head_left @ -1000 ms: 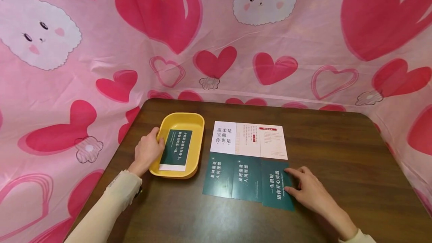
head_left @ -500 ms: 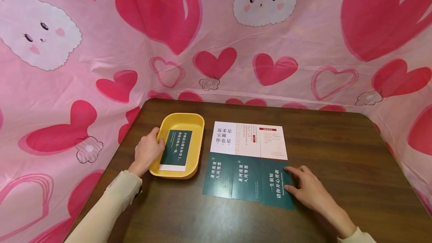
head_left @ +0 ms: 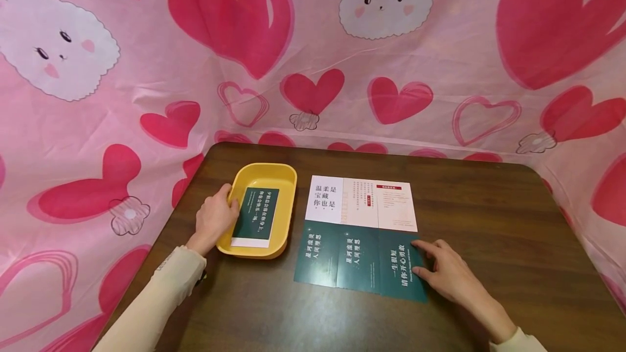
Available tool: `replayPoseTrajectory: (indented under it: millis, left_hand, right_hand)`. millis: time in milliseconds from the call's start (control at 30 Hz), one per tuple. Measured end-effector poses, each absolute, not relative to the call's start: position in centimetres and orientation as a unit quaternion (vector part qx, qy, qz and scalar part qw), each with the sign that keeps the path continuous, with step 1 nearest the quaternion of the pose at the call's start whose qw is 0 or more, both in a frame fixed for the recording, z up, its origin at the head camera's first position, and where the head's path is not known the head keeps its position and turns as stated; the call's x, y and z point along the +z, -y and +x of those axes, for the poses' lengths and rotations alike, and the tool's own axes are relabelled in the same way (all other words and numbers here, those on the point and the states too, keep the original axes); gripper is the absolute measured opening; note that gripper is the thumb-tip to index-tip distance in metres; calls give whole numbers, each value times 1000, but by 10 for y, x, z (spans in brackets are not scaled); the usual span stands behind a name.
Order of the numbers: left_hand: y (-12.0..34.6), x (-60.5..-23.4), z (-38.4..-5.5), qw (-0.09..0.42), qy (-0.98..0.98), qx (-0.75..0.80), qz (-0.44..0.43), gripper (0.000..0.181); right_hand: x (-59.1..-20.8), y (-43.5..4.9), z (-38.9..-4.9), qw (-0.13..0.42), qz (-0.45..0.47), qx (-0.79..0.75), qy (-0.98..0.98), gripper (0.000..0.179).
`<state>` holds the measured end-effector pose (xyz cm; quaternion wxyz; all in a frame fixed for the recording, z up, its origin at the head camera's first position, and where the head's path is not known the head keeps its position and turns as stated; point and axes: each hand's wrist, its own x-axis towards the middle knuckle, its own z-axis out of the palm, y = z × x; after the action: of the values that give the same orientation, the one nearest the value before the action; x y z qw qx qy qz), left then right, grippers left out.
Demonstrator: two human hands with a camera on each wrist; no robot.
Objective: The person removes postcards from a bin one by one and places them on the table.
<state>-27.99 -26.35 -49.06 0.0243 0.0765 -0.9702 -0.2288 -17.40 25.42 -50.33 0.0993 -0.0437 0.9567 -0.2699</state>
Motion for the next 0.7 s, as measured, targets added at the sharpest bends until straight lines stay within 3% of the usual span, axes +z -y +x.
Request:
replayPoseTrajectory:
  millis: [700]
  left_hand:
    - [263,-489,-280,24,971,-227,72,46]
  right_hand:
    - [-504,-255,-175,101,-44,-268,-957,65]
